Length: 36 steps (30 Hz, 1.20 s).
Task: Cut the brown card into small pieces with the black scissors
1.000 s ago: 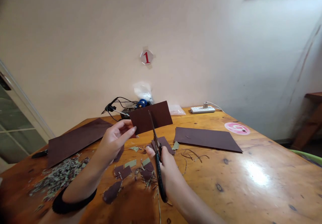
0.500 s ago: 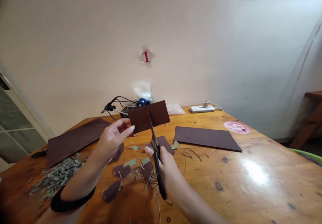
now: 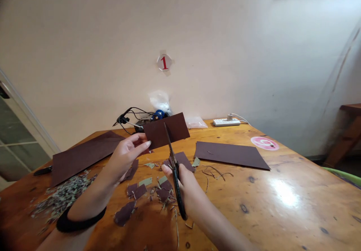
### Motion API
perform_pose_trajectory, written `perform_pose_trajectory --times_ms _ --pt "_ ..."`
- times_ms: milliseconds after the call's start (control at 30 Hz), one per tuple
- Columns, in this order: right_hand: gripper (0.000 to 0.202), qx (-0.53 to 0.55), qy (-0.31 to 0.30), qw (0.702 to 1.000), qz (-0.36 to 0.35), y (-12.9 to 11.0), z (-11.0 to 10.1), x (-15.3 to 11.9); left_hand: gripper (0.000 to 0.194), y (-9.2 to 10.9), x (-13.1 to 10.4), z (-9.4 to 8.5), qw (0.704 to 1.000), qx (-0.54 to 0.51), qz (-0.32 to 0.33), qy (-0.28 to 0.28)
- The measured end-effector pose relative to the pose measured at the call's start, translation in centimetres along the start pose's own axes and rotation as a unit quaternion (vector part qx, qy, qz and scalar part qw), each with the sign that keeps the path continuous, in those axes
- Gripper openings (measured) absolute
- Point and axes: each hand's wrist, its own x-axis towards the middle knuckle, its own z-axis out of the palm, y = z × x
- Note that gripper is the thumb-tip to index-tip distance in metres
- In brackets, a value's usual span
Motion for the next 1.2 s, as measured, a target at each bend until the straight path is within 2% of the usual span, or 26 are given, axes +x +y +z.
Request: perform_pose_trajectory --times_ms 100,167,333,433,567,1000,1100,1200 --pt "0.046 -0.019 -0.031 0.999 -0.013 -0.1 -0.4 0.0 0.014 0.3 -0.1 0.0 1.000 0.008 -0.001 0.001" --pt "0.047 -0.078 -0.035 0.996 -0.003 -0.2 -0.7 0.1 0.014 0.3 -0.1 0.0 1.000 0.006 0.001 0.000" --pt "0.051 -0.250 0.022 0.968 0.002 -0.9 -1.2 0.3 0.013 0.2 -0.1 -0.2 1.000 0.007 -0.005 -0.008" --pt "0.051 -0.299 0.047 0.953 0.007 -1.3 -1.4 0.4 0.013 0.1 0.0 -0.1 1.000 0.002 -0.012 -0.007" --pt "0.050 -0.325 0.042 0.945 0.005 -1.4 -1.5 0.5 0.014 -0.2 0.0 -0.1 1.000 0.006 -0.007 -0.014" --pt "0.052 -0.271 0.042 0.962 0.009 -1.8 -1.5 0.4 0.017 -0.7 0.1 0.1 1.000 -0.009 -0.008 -0.004" --pt "0.052 -0.205 0.033 0.978 0.008 -1.2 -1.1 0.5 0.020 -0.8 0.2 0.0 1.000 -0.017 -0.022 0.001" --pt "0.053 -0.080 0.012 0.996 0.033 -0.1 -0.6 0.6 0.019 -1.0 0.3 -0.1 0.999 -0.029 -0.039 -0.004"
